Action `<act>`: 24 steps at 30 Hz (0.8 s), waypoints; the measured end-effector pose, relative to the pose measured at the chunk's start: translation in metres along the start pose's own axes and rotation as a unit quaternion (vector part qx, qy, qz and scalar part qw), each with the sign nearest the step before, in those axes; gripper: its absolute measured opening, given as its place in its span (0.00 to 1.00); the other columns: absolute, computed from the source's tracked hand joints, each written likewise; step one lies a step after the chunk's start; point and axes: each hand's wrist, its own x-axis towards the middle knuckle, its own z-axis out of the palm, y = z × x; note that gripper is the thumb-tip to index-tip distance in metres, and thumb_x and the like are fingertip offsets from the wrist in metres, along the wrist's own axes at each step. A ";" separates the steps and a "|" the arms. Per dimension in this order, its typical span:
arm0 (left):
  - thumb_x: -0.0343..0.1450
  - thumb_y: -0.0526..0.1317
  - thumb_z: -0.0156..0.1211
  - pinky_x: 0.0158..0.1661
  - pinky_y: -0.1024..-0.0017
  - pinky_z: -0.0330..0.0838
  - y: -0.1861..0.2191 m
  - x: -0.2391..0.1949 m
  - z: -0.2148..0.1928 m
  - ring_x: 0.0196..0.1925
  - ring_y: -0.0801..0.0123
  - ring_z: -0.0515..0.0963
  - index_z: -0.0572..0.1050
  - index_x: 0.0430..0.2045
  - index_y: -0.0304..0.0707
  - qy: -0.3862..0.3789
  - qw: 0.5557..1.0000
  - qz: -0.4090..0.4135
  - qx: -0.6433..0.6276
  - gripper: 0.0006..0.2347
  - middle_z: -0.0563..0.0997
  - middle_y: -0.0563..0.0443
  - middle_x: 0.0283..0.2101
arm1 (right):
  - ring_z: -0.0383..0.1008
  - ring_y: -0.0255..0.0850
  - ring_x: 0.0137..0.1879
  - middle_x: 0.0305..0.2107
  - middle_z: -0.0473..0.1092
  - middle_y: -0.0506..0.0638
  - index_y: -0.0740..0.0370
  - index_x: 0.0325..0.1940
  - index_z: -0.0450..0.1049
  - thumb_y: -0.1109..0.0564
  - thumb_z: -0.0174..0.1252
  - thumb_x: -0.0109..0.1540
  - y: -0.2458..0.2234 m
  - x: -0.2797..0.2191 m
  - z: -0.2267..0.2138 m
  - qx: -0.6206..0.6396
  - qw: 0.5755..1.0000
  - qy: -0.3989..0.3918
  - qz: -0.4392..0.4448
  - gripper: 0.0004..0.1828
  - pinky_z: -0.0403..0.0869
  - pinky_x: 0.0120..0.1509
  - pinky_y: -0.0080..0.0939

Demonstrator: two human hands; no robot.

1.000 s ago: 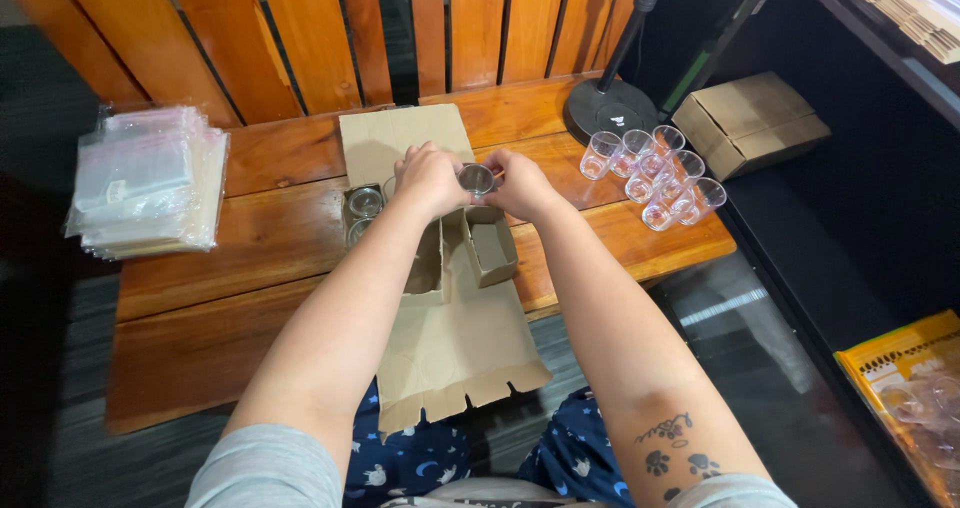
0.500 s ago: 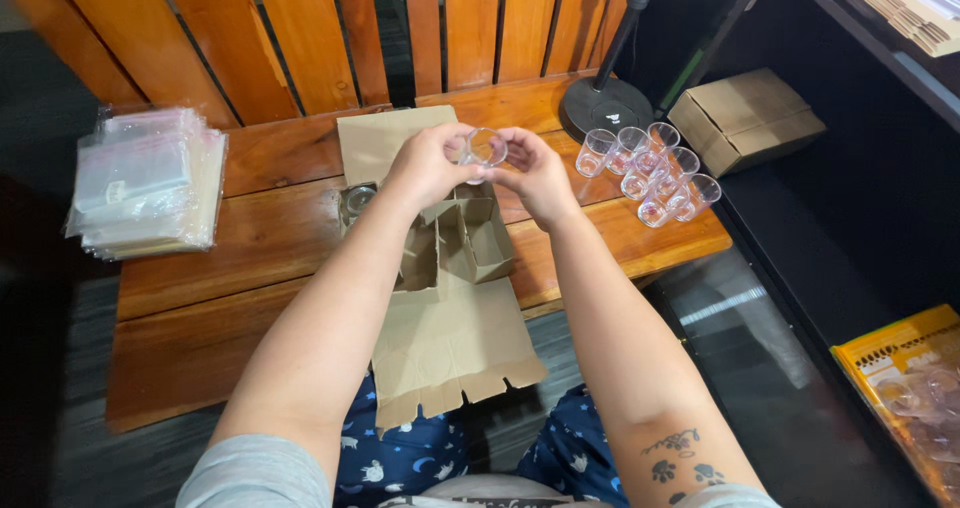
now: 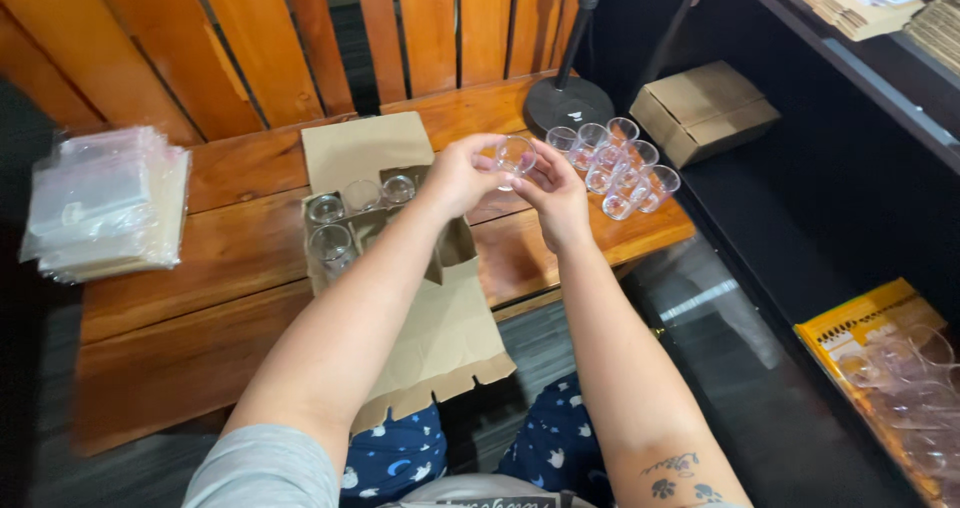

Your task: The person opens a cardboard box containing small clear glasses and removes them one by one, placing them on a wooden bench. After removing all glasses, the person folds the empty box.

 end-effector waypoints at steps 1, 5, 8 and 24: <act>0.63 0.42 0.77 0.45 0.70 0.81 -0.002 0.005 0.012 0.45 0.65 0.87 0.74 0.62 0.60 -0.002 1.000 0.001 0.000 0.30 0.84 0.38 0.45 | 0.74 0.37 0.58 0.53 0.72 0.53 0.58 0.68 0.69 0.73 0.72 0.54 0.009 0.001 -0.008 0.000 1.000 0.002 -0.001 0.39 0.82 0.59 0.42; 0.59 0.43 0.80 0.42 0.69 0.82 -0.036 0.034 0.066 0.42 0.65 0.87 0.74 0.61 0.52 0.007 1.000 0.000 0.013 0.32 0.85 0.42 0.42 | 0.73 0.37 0.59 0.55 0.72 0.54 0.64 0.66 0.68 0.68 0.74 0.56 0.044 -0.004 -0.037 0.008 0.996 0.081 -0.039 0.36 0.77 0.64 0.37; 0.57 0.46 0.81 0.47 0.66 0.81 -0.038 0.037 0.092 0.47 0.64 0.86 0.75 0.55 0.46 0.008 0.999 -0.027 0.036 0.31 0.85 0.45 0.43 | 0.73 0.38 0.58 0.52 0.72 0.53 0.64 0.62 0.72 0.68 0.73 0.57 0.061 -0.009 -0.048 -0.023 0.990 0.132 -0.047 0.30 0.77 0.64 0.40; 0.59 0.52 0.76 0.55 0.64 0.78 -0.024 0.043 0.140 0.53 0.64 0.84 0.76 0.53 0.59 0.019 0.991 -0.092 0.095 0.27 0.86 0.57 0.37 | 0.82 0.38 0.48 0.45 0.71 0.53 0.45 0.72 0.69 0.70 0.69 0.52 0.083 -0.006 -0.074 -0.213 0.943 0.248 0.070 0.45 0.82 0.54 0.37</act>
